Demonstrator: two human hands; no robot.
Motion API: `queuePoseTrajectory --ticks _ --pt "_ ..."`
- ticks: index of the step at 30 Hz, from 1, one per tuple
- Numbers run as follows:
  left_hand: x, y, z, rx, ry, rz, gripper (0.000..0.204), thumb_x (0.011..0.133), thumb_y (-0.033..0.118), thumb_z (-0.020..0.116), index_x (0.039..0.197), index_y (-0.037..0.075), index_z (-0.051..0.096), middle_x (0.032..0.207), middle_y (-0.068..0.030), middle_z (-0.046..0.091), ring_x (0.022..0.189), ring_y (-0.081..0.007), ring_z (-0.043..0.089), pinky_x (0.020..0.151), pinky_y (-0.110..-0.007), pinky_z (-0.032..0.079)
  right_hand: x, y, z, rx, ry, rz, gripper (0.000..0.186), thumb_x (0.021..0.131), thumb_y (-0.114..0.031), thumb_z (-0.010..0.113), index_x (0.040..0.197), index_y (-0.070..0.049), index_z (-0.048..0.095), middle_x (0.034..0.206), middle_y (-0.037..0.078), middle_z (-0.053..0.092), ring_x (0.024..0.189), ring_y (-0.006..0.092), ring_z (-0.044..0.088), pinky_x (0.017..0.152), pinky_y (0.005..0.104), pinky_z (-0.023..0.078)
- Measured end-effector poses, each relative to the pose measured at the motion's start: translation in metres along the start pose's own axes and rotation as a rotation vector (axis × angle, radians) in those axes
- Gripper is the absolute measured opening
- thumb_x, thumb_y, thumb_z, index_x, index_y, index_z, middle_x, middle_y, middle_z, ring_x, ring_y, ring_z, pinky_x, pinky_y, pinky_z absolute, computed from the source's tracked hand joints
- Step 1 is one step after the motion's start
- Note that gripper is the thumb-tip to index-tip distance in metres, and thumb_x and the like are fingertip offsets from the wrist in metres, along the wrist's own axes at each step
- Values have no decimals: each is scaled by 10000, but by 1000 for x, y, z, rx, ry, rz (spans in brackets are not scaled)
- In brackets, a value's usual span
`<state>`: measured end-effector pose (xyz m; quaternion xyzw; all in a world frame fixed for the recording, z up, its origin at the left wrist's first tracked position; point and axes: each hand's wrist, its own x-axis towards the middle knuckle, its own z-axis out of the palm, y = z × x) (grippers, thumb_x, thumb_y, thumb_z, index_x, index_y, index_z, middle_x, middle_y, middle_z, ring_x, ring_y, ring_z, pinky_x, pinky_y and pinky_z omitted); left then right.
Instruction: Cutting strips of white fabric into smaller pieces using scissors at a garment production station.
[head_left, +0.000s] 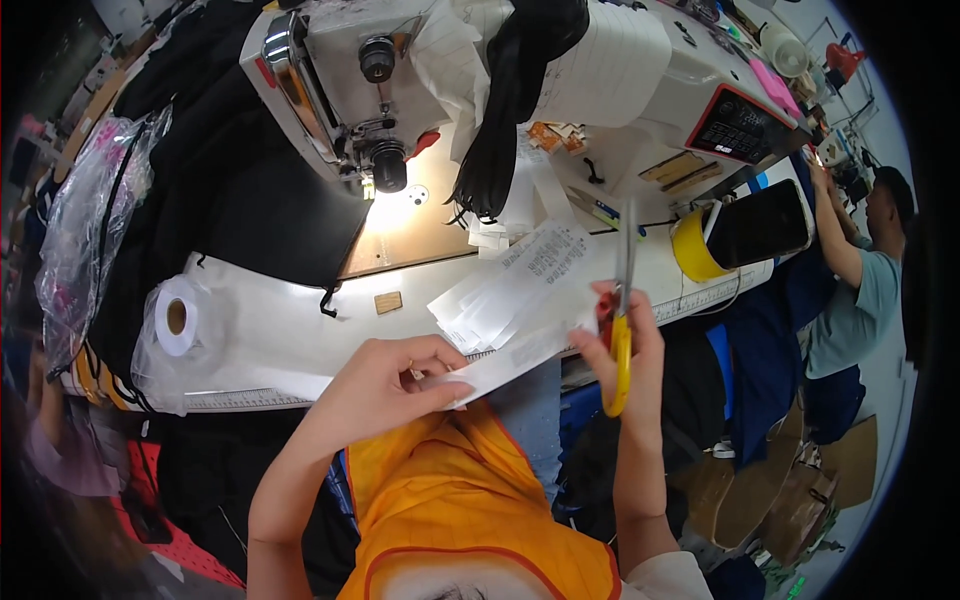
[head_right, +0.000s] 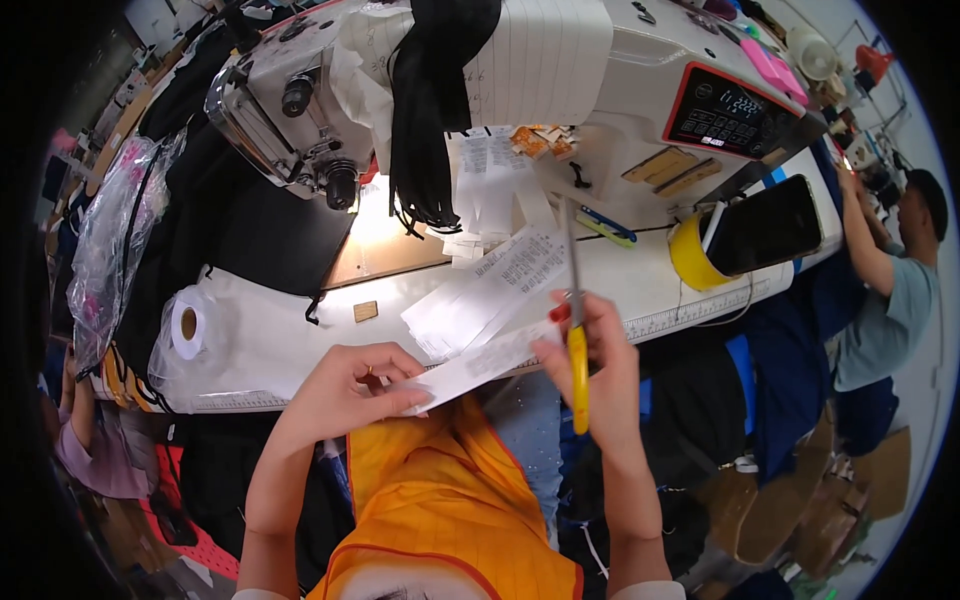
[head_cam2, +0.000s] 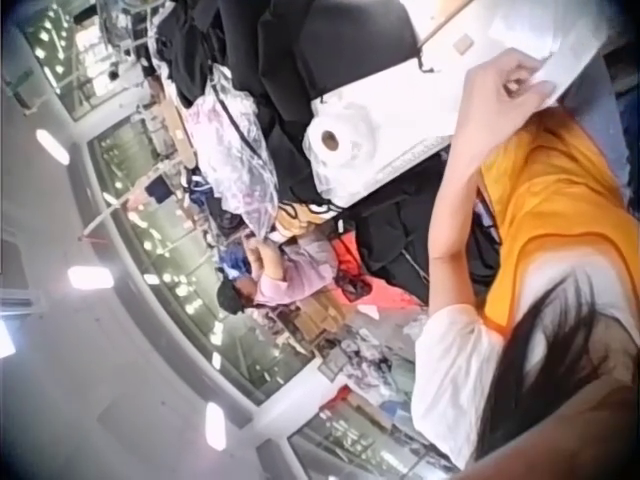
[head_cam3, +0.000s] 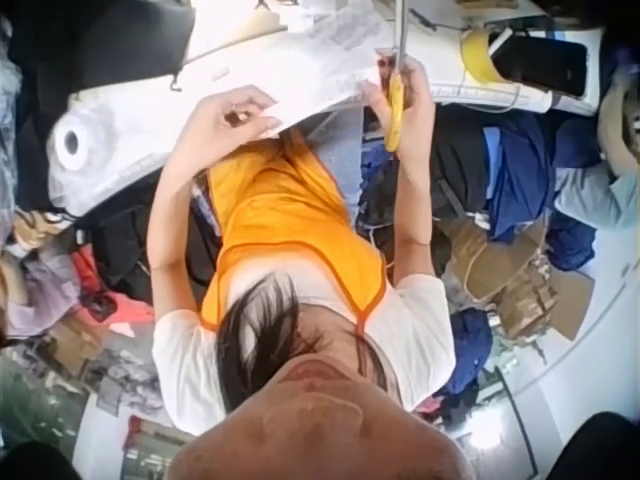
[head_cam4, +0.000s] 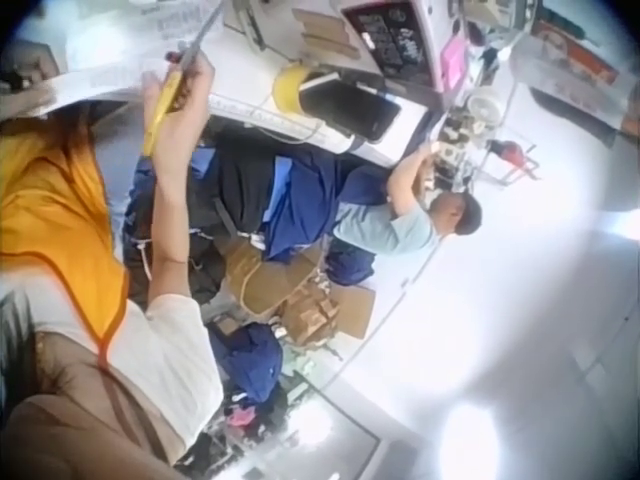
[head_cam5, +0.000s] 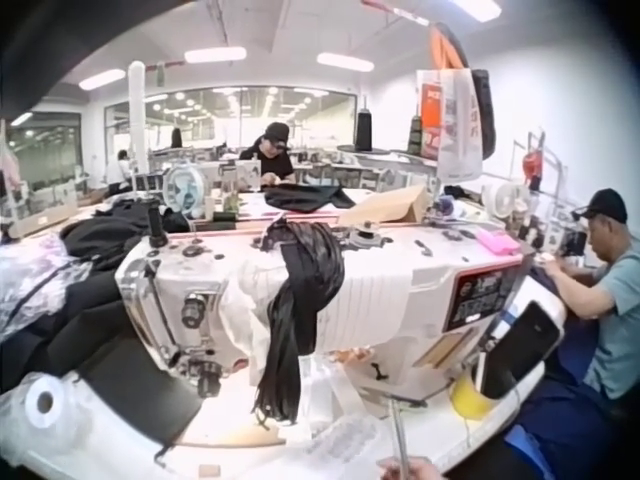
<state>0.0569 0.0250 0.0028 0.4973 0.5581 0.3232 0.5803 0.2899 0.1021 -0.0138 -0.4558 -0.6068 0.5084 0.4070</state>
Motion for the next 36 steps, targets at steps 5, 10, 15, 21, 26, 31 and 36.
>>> queuePoseTrajectory --ticks 5,10,15,21,26,31,36 --pt "6 -7 -2 122 99 55 112 802 104 669 867 16 645 706 5 619 631 -36 549 564 -194 422 16 -1 -7 -192 100 -89 421 760 -31 688 1143 -43 515 909 10 542 846 74 505 768 201 415" --pt "14 -8 -1 278 177 85 131 819 117 632 872 -2 632 738 -24 636 635 -72 570 574 -200 439 22 1 -5 -316 140 -115 408 777 -75 685 1151 -37 524 933 51 587 863 102 547 767 231 442" --pt "14 -9 -4 339 202 48 141 834 122 611 875 -12 625 744 -32 642 637 -65 573 597 -206 461 30 7 -11 -336 178 -130 422 777 -82 688 1160 -36 517 934 50 591 849 107 549 758 239 447" --pt "22 -13 -3 198 209 18 157 840 130 599 872 -22 623 734 -64 646 630 -79 585 595 -219 466 35 5 -14 -665 204 -231 469 789 -73 668 1209 -42 462 948 58 592 844 125 559 749 244 446" --pt "23 -20 -10 10 183 -11 162 850 121 611 859 -40 610 790 -51 651 690 -75 591 624 -205 489 -15 7 -22 -443 -102 -206 535 766 -168 704 1217 -55 438 940 91 576 832 182 581 706 271 451" --pt "26 -11 -14 -193 96 -64 170 841 112 627 909 -38 587 795 -70 660 703 -82 608 644 -213 506 -53 19 -3 -385 -548 164 520 780 -214 706 1176 -16 434 774 74 559 683 144 537 653 267 449" --pt "25 -9 -17 -281 29 -129 146 835 101 629 901 -27 606 805 -85 674 719 -94 631 639 -211 507 -48 22 14 -271 -590 249 536 784 -282 700 1185 -39 439 853 116 573 720 208 563 669 283 451"
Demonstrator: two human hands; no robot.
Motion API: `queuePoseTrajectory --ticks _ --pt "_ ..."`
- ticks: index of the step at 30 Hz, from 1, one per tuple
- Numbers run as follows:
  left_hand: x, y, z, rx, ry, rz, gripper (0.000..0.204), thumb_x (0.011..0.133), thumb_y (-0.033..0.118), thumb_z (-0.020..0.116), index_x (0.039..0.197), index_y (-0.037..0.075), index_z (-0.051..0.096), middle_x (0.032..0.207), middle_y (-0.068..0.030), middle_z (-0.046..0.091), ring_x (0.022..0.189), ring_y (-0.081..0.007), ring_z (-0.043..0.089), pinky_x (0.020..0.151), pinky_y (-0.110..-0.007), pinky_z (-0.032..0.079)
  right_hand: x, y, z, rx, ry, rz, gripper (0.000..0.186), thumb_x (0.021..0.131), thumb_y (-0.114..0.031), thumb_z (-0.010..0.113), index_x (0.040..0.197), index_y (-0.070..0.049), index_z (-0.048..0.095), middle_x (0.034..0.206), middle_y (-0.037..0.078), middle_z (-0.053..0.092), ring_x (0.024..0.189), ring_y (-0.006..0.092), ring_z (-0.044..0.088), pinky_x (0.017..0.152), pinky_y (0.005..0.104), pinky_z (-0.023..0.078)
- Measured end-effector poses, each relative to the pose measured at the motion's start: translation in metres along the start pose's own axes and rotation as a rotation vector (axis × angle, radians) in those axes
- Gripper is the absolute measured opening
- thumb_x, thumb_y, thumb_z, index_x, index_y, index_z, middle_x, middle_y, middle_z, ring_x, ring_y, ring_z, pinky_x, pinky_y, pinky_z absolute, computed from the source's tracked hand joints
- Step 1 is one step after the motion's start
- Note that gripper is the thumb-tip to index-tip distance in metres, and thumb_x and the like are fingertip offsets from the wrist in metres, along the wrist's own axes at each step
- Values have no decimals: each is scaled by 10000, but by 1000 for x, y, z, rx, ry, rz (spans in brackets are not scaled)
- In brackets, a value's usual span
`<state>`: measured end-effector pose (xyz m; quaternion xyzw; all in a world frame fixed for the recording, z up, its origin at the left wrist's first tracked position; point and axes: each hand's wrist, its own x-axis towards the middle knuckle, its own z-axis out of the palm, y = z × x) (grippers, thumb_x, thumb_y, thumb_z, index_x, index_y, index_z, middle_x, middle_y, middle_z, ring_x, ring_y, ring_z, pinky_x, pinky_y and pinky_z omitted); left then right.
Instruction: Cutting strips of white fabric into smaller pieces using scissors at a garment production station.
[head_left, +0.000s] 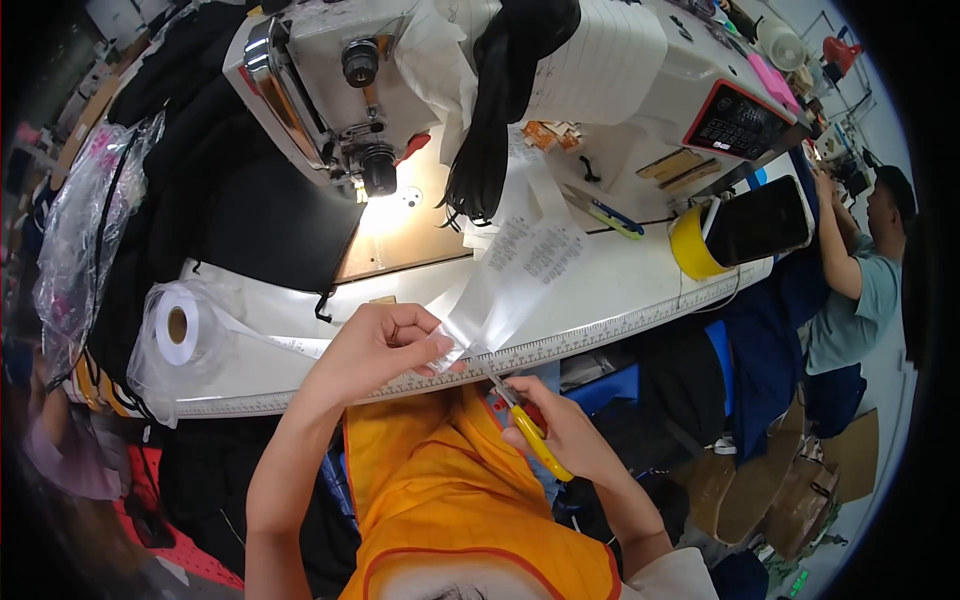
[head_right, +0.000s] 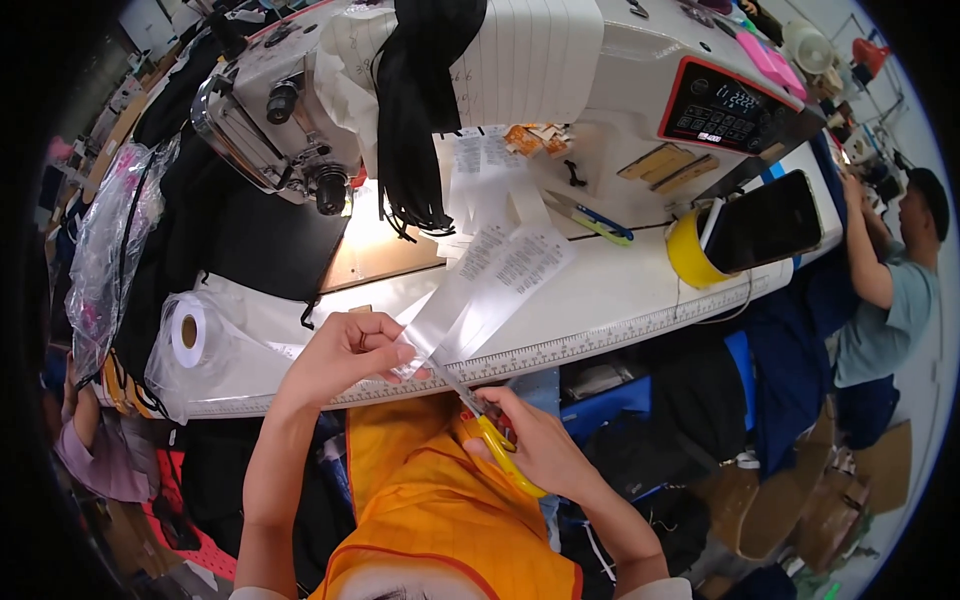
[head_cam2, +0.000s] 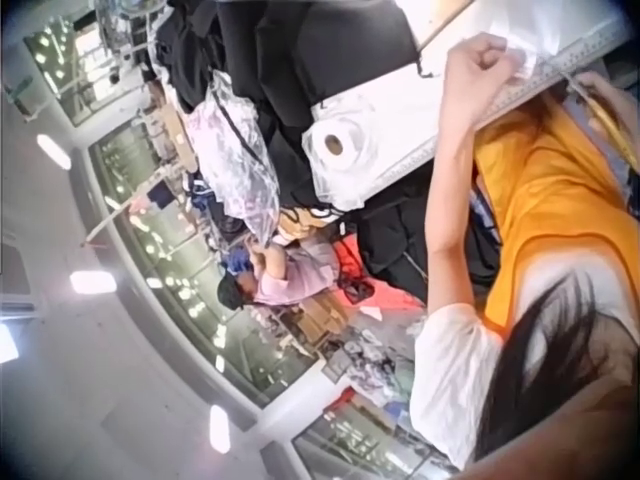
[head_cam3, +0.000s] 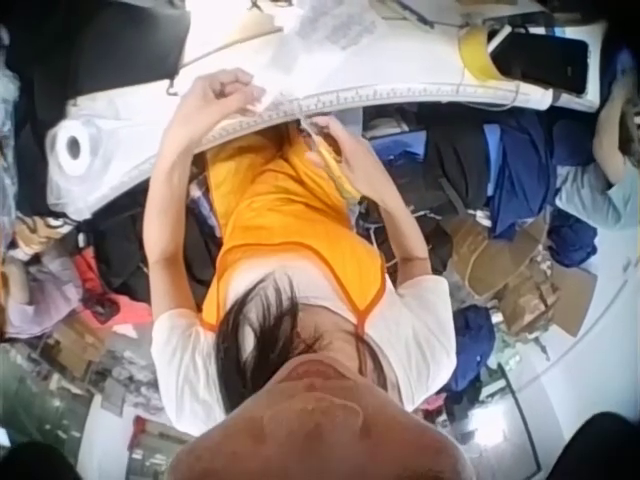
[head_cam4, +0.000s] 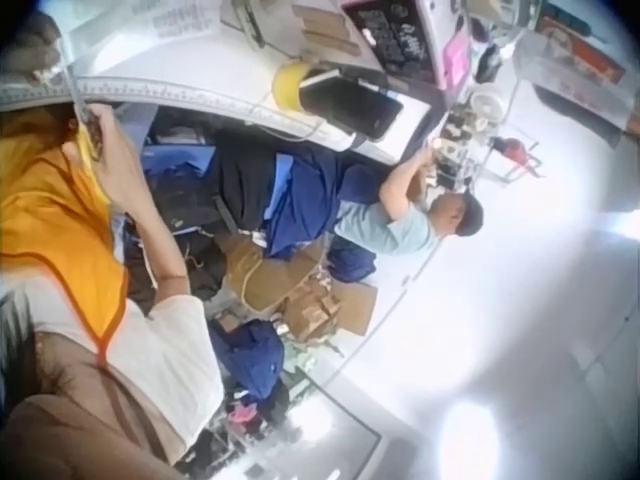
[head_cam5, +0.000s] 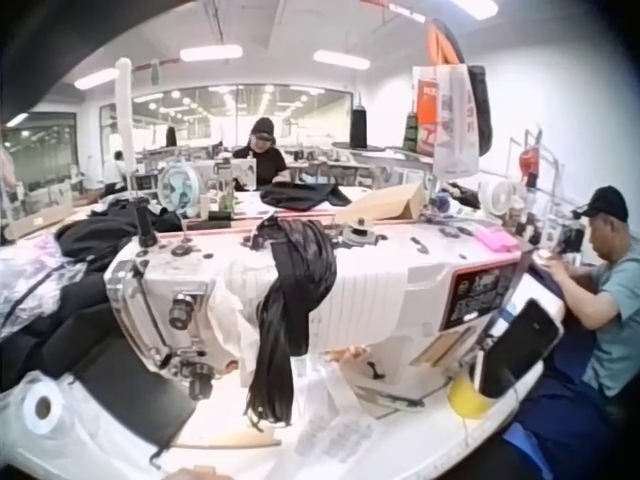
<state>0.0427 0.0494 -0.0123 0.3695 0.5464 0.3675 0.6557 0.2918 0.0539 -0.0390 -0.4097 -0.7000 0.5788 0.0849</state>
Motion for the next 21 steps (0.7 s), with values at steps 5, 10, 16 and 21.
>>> queuePoseTrajectory --ticks 5,10,16,21 --pt "2 -3 -2 1 -18 -19 122 829 84 626 884 -25 620 804 -85 678 713 -89 633 640 -210 507 7 -14 -6 -63 7 -62 533 773 -225 713 1185 -22 442 798 96 552 670 179 528 640 266 442" --pt "3 -4 -6 67 -57 -15 190 840 125 629 900 -54 618 757 -56 658 655 -67 598 625 -206 502 5 -25 -13 -278 81 -145 547 723 -261 759 1149 -31 505 833 109 593 654 200 568 617 253 455" --pt "2 0 -4 47 -28 -25 197 845 140 627 917 -44 620 763 -48 666 643 -65 594 611 -207 489 5 -8 -17 -354 136 -227 567 682 -200 792 1155 -29 528 914 91 614 667 159 576 612 247 463" --pt "-24 4 22 227 12 83 135 845 78 620 903 -40 590 793 -60 662 752 -66 609 677 -186 469 3 -11 -7 176 81 -206 605 673 -135 797 1193 -51 499 950 48 603 789 111 565 690 236 458"
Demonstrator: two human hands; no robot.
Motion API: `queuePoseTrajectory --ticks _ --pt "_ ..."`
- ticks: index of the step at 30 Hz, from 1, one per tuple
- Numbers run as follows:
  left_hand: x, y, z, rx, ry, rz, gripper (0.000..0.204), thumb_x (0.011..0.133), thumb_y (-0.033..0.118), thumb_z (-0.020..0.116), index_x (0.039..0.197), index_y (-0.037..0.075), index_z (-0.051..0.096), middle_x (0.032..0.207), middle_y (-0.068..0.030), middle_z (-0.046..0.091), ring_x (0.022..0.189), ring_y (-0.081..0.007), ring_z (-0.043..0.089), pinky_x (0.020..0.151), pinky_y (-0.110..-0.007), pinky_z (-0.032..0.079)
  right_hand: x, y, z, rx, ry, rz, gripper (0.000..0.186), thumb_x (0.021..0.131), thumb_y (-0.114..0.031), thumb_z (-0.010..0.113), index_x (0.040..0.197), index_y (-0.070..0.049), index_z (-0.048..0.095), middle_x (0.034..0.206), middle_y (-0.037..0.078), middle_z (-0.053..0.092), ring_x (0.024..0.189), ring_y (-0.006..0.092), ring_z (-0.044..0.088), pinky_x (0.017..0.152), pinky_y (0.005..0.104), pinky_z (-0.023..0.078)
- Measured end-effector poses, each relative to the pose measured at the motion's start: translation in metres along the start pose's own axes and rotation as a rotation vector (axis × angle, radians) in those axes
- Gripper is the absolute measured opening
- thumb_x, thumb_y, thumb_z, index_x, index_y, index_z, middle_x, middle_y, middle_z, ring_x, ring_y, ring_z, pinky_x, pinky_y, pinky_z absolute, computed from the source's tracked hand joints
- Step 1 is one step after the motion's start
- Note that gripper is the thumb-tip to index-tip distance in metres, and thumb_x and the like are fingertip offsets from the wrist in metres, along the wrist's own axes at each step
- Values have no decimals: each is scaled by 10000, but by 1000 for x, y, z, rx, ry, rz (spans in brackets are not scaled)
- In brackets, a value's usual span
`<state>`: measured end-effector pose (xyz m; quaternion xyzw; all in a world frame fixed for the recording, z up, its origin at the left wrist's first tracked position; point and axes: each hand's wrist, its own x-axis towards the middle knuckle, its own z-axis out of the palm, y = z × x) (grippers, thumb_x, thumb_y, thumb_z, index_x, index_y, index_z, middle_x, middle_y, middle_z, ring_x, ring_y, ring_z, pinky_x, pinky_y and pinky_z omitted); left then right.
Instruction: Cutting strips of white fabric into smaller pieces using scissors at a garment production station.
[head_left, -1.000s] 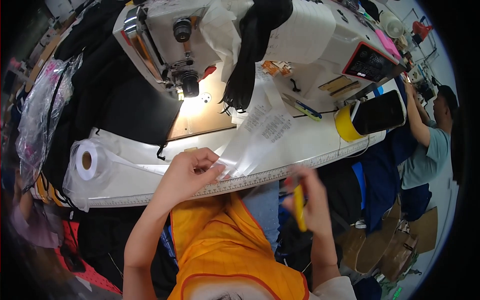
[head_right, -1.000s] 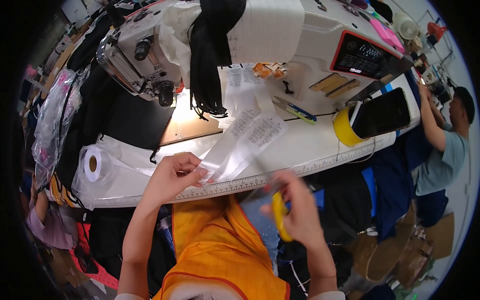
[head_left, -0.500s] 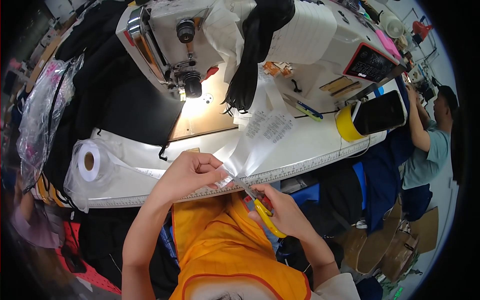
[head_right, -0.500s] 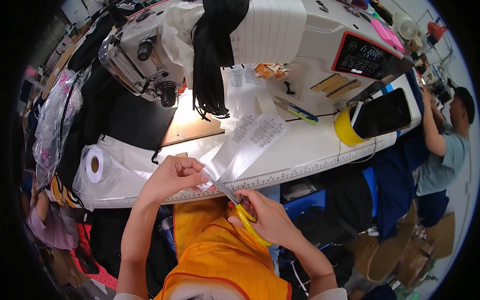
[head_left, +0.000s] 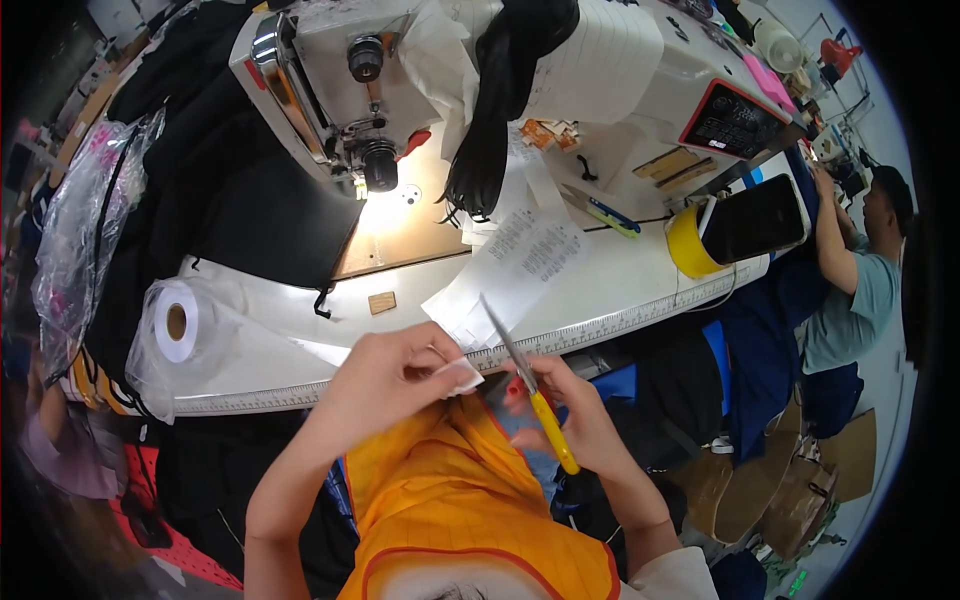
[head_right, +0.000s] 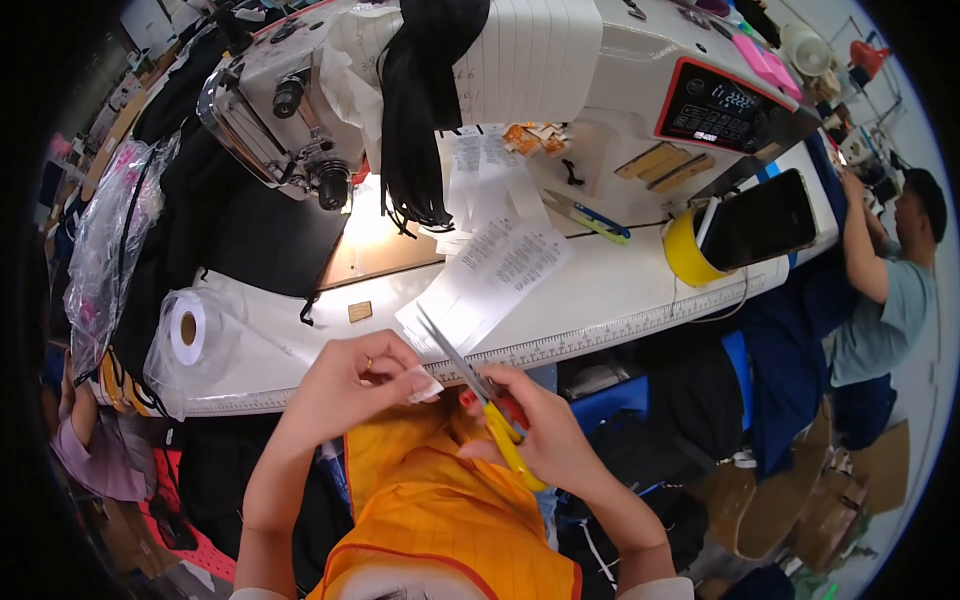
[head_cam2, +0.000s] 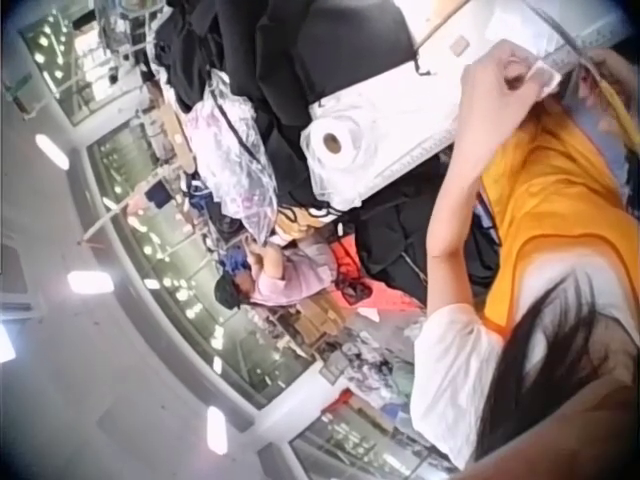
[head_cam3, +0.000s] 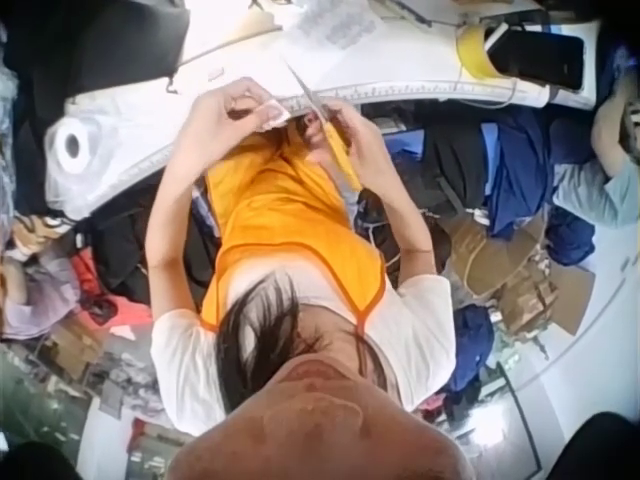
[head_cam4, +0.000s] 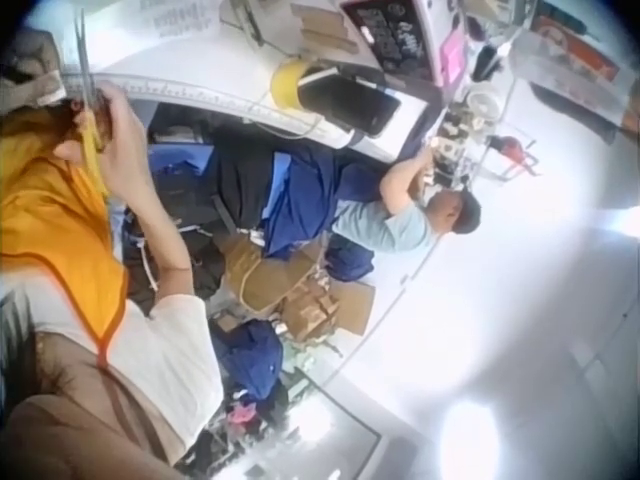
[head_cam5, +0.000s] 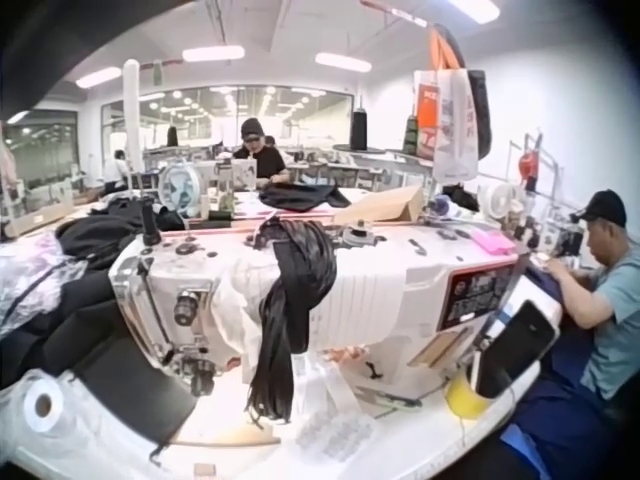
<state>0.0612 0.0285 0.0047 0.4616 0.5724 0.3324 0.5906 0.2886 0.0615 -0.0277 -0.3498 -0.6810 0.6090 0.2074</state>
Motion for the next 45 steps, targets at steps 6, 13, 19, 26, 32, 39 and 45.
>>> queuePoseTrajectory --ticks 6,13,19,26,32,39,45 --pt "-21 17 6 143 42 48 144 845 77 615 958 -8 588 865 -76 645 796 -118 632 695 -220 500 28 -12 29 138 199 -21 486 722 -32 729 1149 -72 500 885 -13 526 754 56 472 678 183 396" --pt "-90 -50 -79 1104 1217 214 343 748 41 656 1064 2 530 1001 -138 567 948 -282 496 844 -349 397 -12 20 17 194 229 -22 409 701 45 699 1045 -34 492 759 16 546 675 80 524 614 196 414" --pt "-102 -85 -130 1282 1094 46 401 869 344 530 1058 -9 509 1017 -150 559 1132 -338 385 1017 -548 130 -69 93 -10 293 107 230 473 660 88 694 1059 -42 476 732 33 548 644 108 548 588 213 439" --pt "-88 -86 -164 1328 1117 -66 467 910 379 439 1168 -8 472 1163 -163 539 1278 -288 302 1060 -537 27 -183 197 -73 404 1099 281 493 772 -50 625 1222 -95 429 865 38 517 686 107 535 623 187 457" --pt "-93 -68 -160 1418 1213 83 366 828 164 557 1161 26 495 1191 -175 506 1204 -295 401 1044 -479 196 -173 131 -54 313 964 236 520 777 -74 596 1259 -121 407 929 21 496 745 105 527 636 236 458" --pt "-34 -23 42 43 -209 300 712 752 221 722 1337 42 356 1315 -192 416 1114 -286 501 857 -332 458 -71 23 -13 486 186 118 529 676 -45 672 1143 -34 424 800 70 563 712 142 570 637 249 466" --pt "-25 -30 59 -325 -328 263 518 790 207 690 1218 29 460 1079 -141 590 826 -164 628 661 -264 503 -38 -38 -24 57 242 -10 484 648 37 686 1090 -26 500 848 51 545 758 108 523 693 218 415"
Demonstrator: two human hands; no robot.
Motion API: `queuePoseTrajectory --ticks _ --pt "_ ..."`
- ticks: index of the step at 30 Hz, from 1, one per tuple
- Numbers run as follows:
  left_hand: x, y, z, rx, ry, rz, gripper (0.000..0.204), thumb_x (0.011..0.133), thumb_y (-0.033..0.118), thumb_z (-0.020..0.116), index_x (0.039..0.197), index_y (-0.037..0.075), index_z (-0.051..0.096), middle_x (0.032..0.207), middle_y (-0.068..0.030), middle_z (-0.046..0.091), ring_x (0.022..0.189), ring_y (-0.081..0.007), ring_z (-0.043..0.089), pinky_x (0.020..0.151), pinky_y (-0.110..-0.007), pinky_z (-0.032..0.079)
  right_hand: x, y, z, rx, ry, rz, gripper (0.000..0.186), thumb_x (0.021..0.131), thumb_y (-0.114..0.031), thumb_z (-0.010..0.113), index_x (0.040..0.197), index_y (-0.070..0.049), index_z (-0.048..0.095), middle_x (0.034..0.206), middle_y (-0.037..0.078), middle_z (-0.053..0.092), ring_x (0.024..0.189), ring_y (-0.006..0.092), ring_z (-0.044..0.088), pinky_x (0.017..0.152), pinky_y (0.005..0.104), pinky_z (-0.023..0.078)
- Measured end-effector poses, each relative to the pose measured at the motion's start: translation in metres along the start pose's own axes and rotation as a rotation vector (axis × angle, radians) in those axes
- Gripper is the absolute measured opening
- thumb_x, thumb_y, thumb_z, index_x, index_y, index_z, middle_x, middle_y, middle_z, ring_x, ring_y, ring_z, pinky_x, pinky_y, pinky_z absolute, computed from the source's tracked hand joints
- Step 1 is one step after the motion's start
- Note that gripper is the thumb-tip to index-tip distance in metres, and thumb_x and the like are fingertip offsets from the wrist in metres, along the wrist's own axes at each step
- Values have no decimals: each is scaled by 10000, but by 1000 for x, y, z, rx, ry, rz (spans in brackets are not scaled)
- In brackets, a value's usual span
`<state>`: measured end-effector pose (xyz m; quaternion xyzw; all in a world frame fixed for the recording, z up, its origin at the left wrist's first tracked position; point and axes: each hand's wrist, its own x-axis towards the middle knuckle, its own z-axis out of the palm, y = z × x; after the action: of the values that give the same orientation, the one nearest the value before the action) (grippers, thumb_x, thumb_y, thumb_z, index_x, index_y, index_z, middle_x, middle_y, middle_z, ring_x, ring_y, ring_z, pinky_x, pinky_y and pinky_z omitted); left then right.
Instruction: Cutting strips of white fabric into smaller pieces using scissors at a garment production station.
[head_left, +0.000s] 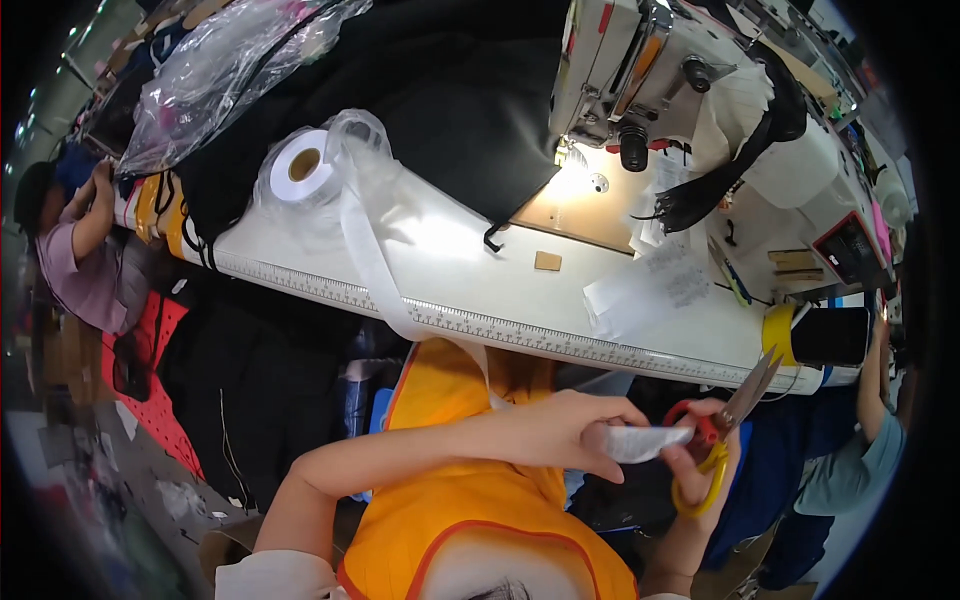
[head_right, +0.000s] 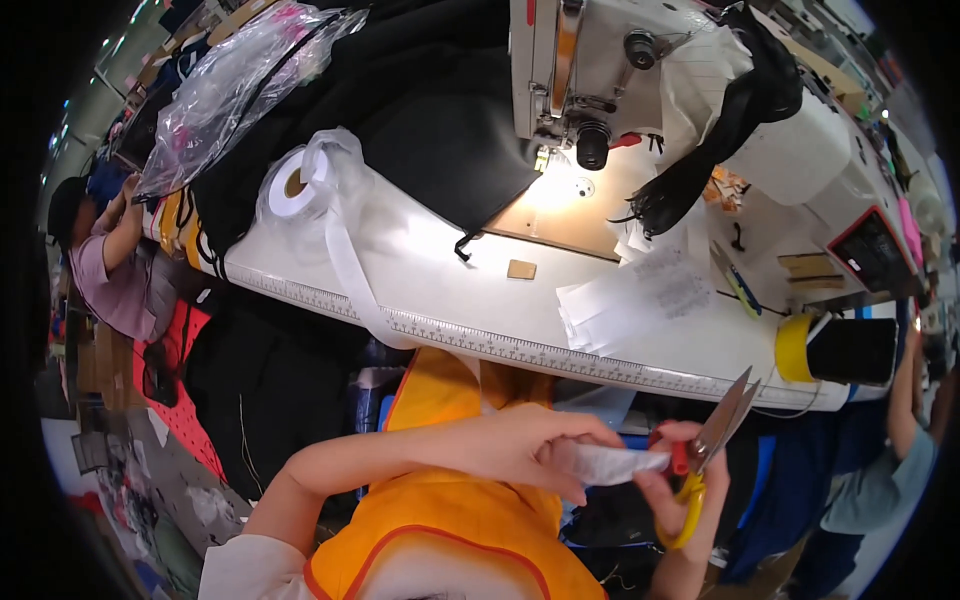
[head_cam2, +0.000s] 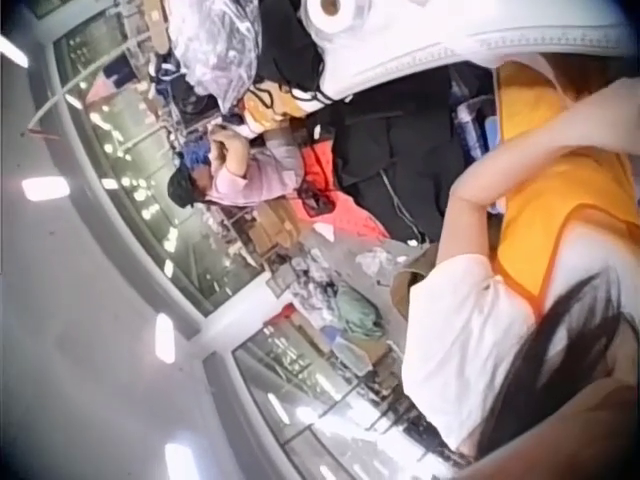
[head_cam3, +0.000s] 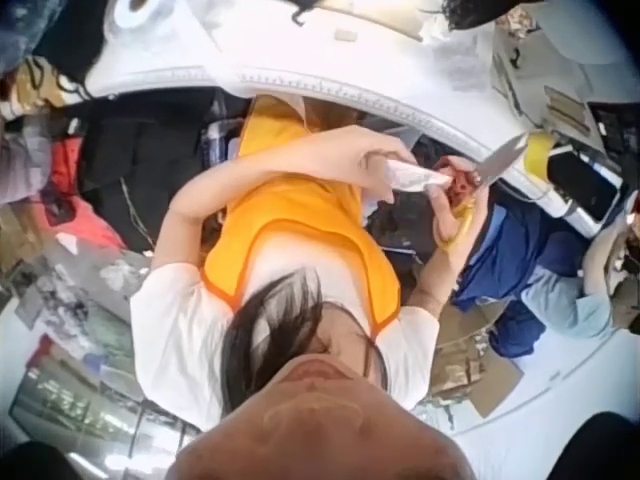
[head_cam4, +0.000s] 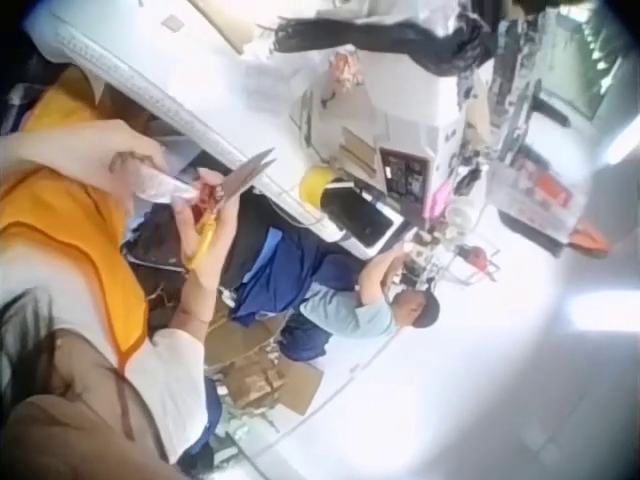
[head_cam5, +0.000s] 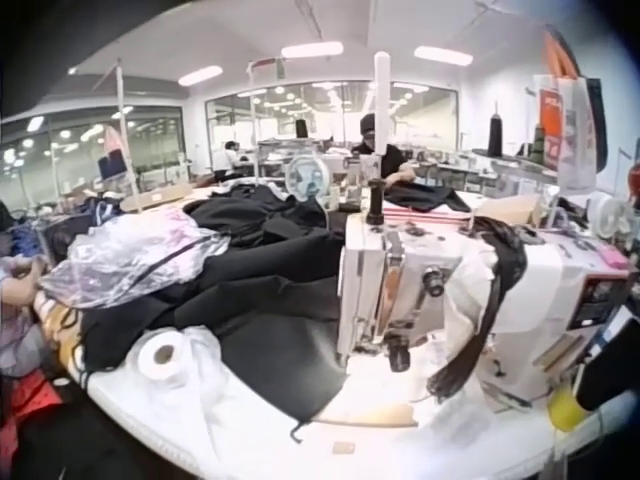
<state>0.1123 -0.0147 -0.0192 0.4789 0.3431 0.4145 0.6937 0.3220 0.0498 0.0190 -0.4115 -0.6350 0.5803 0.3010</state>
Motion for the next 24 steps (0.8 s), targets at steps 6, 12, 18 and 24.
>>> queuePoseTrajectory --ticks 6,12,18,24 --pt "-4 9 -36 -74 201 -170 189 905 194 563 957 15 596 781 -46 645 617 -55 584 564 -172 475 72 25 -28 -321 192 -240 451 767 77 610 1189 -16 484 958 21 510 801 89 486 693 195 426" --pt "13 20 -54 50 313 -251 172 900 165 561 943 1 591 721 -38 635 571 -51 564 519 -172 450 110 38 -42 -519 298 -238 448 790 42 627 1203 -18 460 1165 69 574 970 126 557 806 250 460" --pt "27 28 -53 354 516 -287 165 871 143 576 914 -15 594 664 -37 627 456 -42 509 420 -174 391 128 39 -28 -748 341 -351 443 759 -36 668 1172 -51 507 956 105 583 750 178 563 672 275 457" --pt "29 21 -55 273 642 -204 163 883 121 539 953 -24 561 705 -72 658 429 -44 497 392 -169 382 80 39 -26 -798 323 -383 505 698 -42 697 1161 -50 496 970 110 538 759 203 538 665 297 441"
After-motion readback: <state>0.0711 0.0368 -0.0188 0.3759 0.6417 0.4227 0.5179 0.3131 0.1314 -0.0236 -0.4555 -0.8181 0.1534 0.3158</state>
